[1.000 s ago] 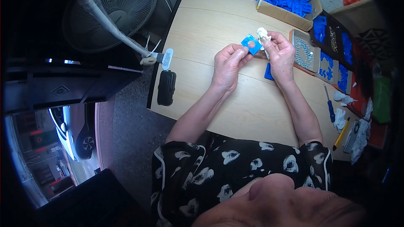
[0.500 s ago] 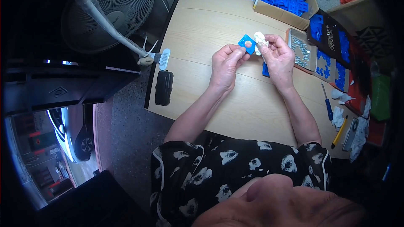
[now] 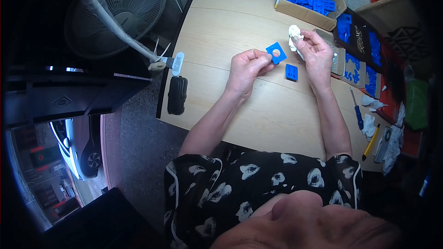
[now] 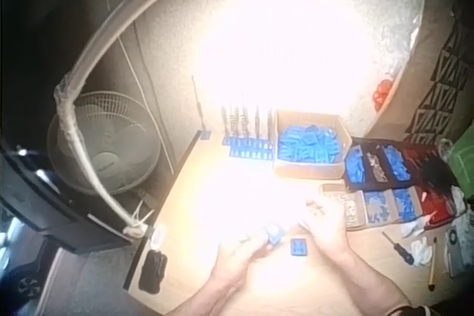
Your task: The person assembles small blue plastic blocks and white plastic pins at a workbench using glue and a utility knife.
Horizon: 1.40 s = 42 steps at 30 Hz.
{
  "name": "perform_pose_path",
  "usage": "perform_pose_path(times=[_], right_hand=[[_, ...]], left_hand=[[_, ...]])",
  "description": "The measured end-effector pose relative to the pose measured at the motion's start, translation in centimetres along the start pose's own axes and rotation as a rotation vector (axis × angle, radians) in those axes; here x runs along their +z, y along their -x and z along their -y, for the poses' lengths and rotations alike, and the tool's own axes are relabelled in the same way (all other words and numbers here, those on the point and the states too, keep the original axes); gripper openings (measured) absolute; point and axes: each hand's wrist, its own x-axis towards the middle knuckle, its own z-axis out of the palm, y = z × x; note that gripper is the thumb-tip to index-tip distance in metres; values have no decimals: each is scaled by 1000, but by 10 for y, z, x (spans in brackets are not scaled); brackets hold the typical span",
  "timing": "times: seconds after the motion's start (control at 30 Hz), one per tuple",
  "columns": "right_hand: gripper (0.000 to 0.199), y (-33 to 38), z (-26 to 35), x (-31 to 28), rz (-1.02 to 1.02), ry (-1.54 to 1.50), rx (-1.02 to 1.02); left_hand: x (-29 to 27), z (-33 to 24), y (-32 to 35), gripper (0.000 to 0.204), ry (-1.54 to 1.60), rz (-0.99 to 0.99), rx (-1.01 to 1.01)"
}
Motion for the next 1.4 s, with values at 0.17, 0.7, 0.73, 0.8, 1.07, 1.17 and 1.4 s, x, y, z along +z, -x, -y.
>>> perform_pose_path(times=[0.17,0.7,0.73,0.8,1.07,1.17,1.4], right_hand=[[28,-4,6,-12,32,57,-32],[29,75,6,-93,30,294,119],[29,80,0,-96,54,299,135],[29,86,-8,-100,75,310,166],[27,98,-17,-105,142,559,-123],[26,96,-25,-112,164,594,-178],[26,96,-23,-112,155,518,-149]], left_hand=[[-2,-1,0,11,51,-2,-58],[-13,-10,-13,13,-460,-67,-42],[-15,-7,-13,13,-510,-70,-34],[-15,-7,-13,12,-572,-73,-28],[-11,-8,-2,20,-985,-118,225],[38,-7,12,52,-1270,52,237],[54,15,0,88,-1400,234,385]])
